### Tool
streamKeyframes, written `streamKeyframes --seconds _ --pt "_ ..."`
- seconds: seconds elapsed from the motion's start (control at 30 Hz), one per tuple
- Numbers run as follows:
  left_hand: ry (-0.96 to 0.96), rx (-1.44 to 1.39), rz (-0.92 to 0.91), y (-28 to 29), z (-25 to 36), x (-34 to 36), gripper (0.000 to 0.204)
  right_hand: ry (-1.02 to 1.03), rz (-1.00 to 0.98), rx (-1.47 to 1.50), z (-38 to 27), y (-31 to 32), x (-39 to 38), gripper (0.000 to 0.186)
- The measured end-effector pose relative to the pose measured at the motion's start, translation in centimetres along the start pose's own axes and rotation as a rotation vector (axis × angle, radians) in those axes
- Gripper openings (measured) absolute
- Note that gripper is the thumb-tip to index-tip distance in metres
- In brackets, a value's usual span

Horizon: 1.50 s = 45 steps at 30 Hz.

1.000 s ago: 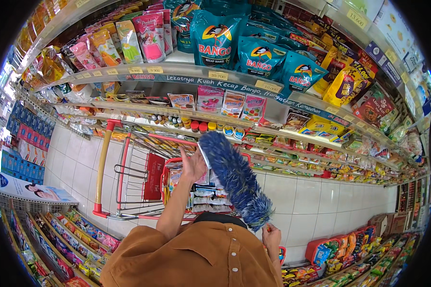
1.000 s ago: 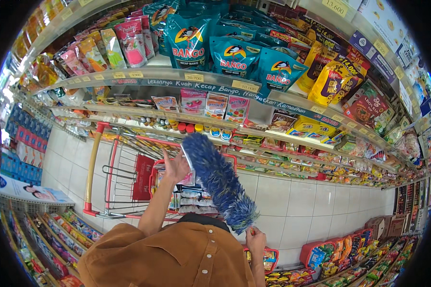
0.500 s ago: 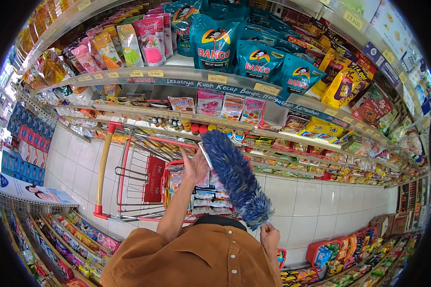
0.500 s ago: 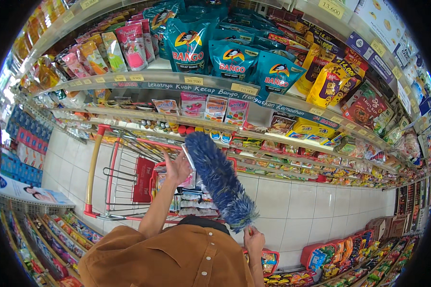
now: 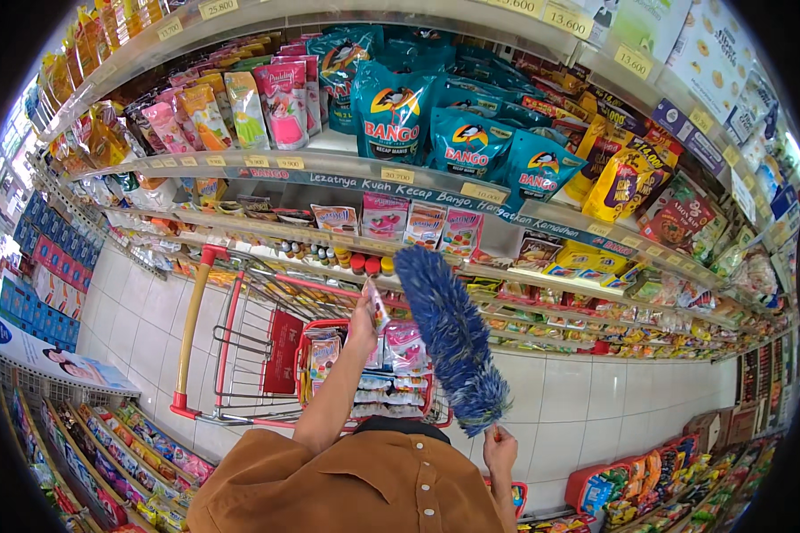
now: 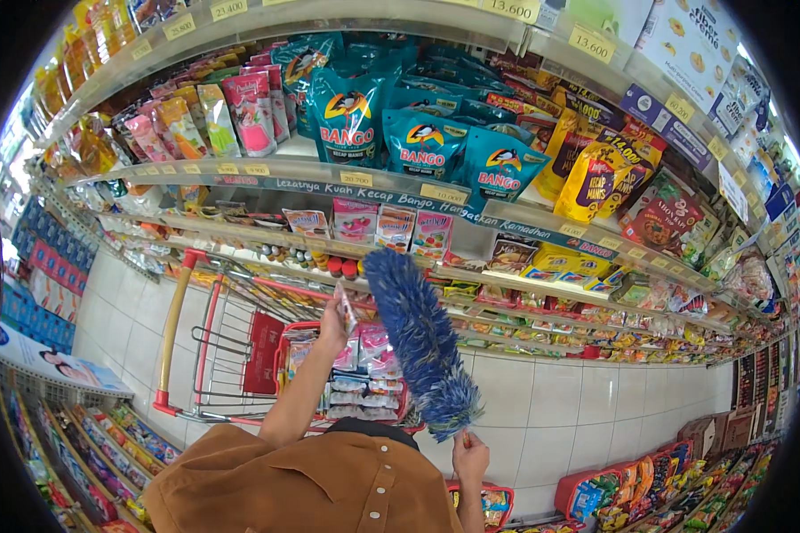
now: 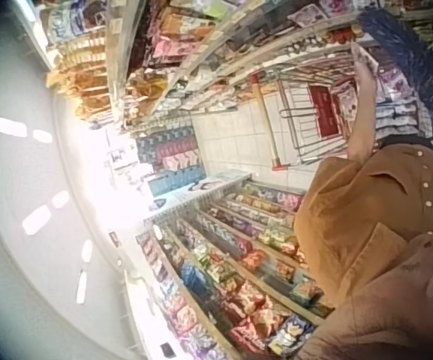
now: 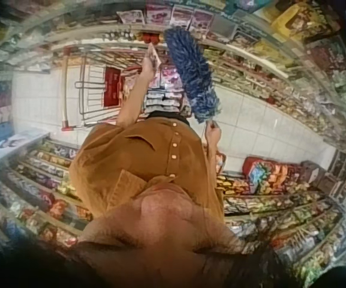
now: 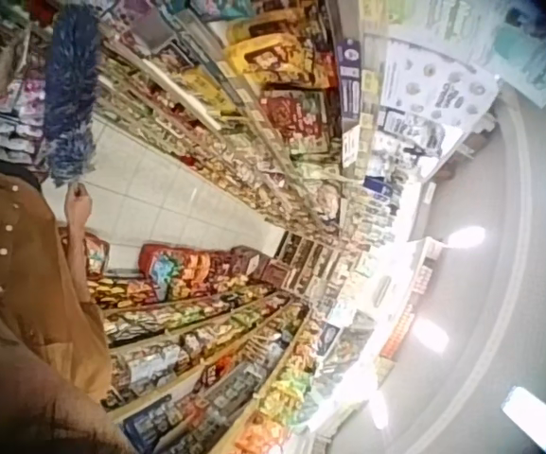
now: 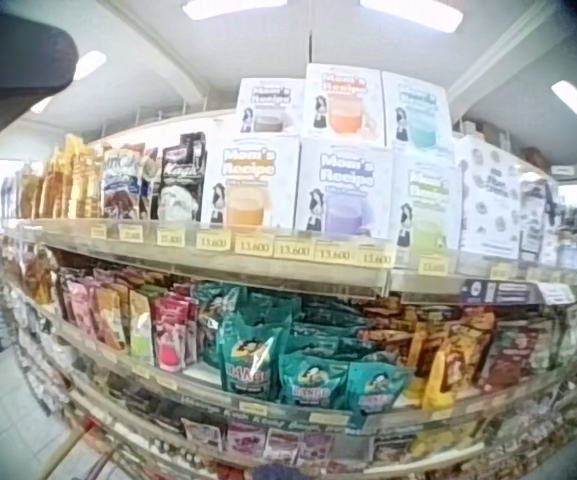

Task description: Stocking and organizing packaged food items on grocery store shelves using a duster to clean surfaces.

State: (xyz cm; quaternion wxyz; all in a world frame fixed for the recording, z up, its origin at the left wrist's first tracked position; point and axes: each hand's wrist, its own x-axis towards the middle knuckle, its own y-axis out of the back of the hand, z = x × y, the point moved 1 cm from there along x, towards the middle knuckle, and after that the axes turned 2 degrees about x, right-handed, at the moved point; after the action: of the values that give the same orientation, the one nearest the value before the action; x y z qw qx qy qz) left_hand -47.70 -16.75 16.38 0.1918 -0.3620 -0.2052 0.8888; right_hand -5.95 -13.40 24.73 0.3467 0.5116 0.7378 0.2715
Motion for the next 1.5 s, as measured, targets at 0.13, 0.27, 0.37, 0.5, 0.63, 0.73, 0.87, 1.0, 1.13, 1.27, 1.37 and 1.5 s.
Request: streamKeyframes --seconds 0.13,0.27,0.37,0.5,0.63,0.73,0.87,1.0,1.13,1.27,1.37,1.5 --pt "-0.053 -0.071 -0.146 -3.7 0.7 -1.9 0.044 0.007 -0.066 -0.039 1.1 -0.1 -0.2 0.035" --pt "0.095 -0.264 -0.292 -2.7 1.4 -1.5 0.047 0.066 -0.125 -0.058 0.5 -0.7 -0.7 0.033" --pt "0.121 -0.253 -0.347 -3.4 1.7 -2.1 0.046 -0.006 -0.112 -0.042 0.0 -1.0 -0.9 0.033" --pt "0.104 -0.297 -0.422 -3.5 2.3 -2.8 0.043 0.064 -0.071 -0.052 0.0 -0.7 -0.8 0.034" --pt "0.106 -0.279 -0.391 -3.4 2.7 -3.2 0.041 0.133 -0.063 -0.081 -0.1 -0.1 -0.3 0.034" --pt "0.123 -0.222 -0.350 -4.0 3.1 -3.8 0.040 0.107 -0.025 -0.133 0.0 0.2 -0.2 0.035" --pt "0.108 -0.271 -0.425 -2.9 2.9 -3.2 0.048 0.151 0.007 -0.127 -0.4 0.5 0.0 0.034" --pt "0.165 -0.230 -0.400 -3.4 2.9 -4.0 0.046 0.221 0.082 -0.155 0.6 0.6 0.0 0.023" --pt "0.220 -0.398 -0.438 -3.4 2.6 -3.3 0.041 0.139 0.124 -0.065 2.2 1.0 -0.2 0.026" --pt "0.123 -0.276 -0.435 -2.4 2.9 0.2 0.032 0.084 0.182 -0.020 4.0 1.0 -1.2 0.025" --pt "-0.411 0.057 -0.387 -8.8 5.9 -1.4 0.048 -0.065 0.214 0.058 7.0 0.8 -2.6 0.027" --pt "-0.779 0.599 -0.380 -11.1 9.7 2.0 0.047 -0.120 0.175 0.090 11.4 -0.9 -3.4 0.030"
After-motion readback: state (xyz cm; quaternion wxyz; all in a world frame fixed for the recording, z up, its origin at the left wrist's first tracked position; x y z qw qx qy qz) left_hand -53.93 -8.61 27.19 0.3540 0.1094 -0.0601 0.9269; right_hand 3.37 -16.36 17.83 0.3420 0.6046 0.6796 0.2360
